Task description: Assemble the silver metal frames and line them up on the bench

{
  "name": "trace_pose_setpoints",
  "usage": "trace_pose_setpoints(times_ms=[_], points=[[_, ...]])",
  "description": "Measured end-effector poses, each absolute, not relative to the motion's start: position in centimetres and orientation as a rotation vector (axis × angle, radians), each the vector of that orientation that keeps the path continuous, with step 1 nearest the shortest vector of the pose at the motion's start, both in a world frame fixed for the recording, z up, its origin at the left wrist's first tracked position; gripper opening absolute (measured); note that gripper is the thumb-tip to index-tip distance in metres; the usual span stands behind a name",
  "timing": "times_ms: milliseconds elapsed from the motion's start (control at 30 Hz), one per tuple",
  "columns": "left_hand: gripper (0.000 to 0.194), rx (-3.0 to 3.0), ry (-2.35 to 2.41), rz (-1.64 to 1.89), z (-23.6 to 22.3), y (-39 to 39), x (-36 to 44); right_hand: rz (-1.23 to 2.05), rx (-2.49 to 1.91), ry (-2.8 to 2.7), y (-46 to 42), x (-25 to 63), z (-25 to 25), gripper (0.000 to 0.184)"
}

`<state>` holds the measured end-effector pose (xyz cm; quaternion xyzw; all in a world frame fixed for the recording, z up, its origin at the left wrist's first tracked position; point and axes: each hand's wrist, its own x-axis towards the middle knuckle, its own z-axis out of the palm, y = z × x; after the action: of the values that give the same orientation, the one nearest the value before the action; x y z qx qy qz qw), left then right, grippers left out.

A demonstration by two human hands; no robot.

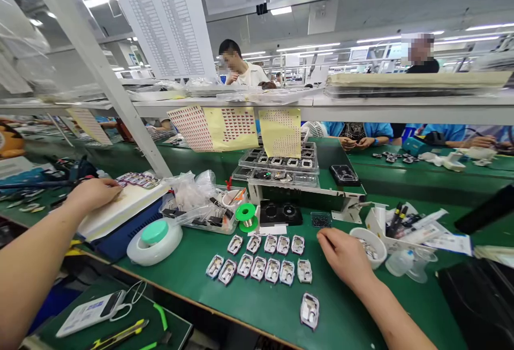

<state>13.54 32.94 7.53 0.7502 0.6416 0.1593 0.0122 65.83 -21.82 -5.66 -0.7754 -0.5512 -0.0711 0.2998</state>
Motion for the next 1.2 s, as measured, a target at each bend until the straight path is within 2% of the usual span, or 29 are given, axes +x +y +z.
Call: trace_pose_setpoints(times_ms=[200, 333, 400, 500, 600, 733, 900, 1067, 1200], points=[[0.027, 2.397, 2.037, 0.531, 7.6, 31.3, 13.6, -0.203, -2.051, -1.481, -22.0, 65.7, -5.5, 0.037], [0.03, 2.439, 2.021, 0.734, 7.4, 25.7, 14.1, -0.177, -2.003, -1.479, -22.1, 65.2, -5.1, 0.035], [0.032, 2.51, 1.889, 0.996, 6.3, 20.4, 15.5, -0.146, -1.96, -1.479, -22.1, 64.7, -4.8, 0.033], [0.026, 2.597, 1.375, 1.277, 3.5, 9.6, 20.0, -0.027, -1.863, -1.464, -22.2, 63.5, -4.2, 0.032], [0.016, 2.594, 0.795, 1.204, 0.1, -1.6, 26.6, 0.159, -1.748, -1.447, -22.3, 62.0, -3.6, 0.032], [0.015, 2.592, 0.408, 1.17, -2.6, -11.2, 34.9, 0.459, -1.584, -1.432, -22.5, 60.6, -3.0, 0.038], [0.016, 2.716, 0.25, 1.109, -2.4, -13.8, 39.9, 0.802, -1.435, -1.31, -22.7, 60.4, -2.9, 0.051], [0.019, 2.845, 0.218, 1.078, -2.1, -13.5, 40.3, 0.926, -1.366, -1.177, -22.4, 60.6, -3.5, 0.047], [0.014, 2.566, 0.367, 1.143, -2.5, -13.9, 40.0, 0.969, -1.328, -1.136, -22.3, 60.4, -3.6, 0.045]])
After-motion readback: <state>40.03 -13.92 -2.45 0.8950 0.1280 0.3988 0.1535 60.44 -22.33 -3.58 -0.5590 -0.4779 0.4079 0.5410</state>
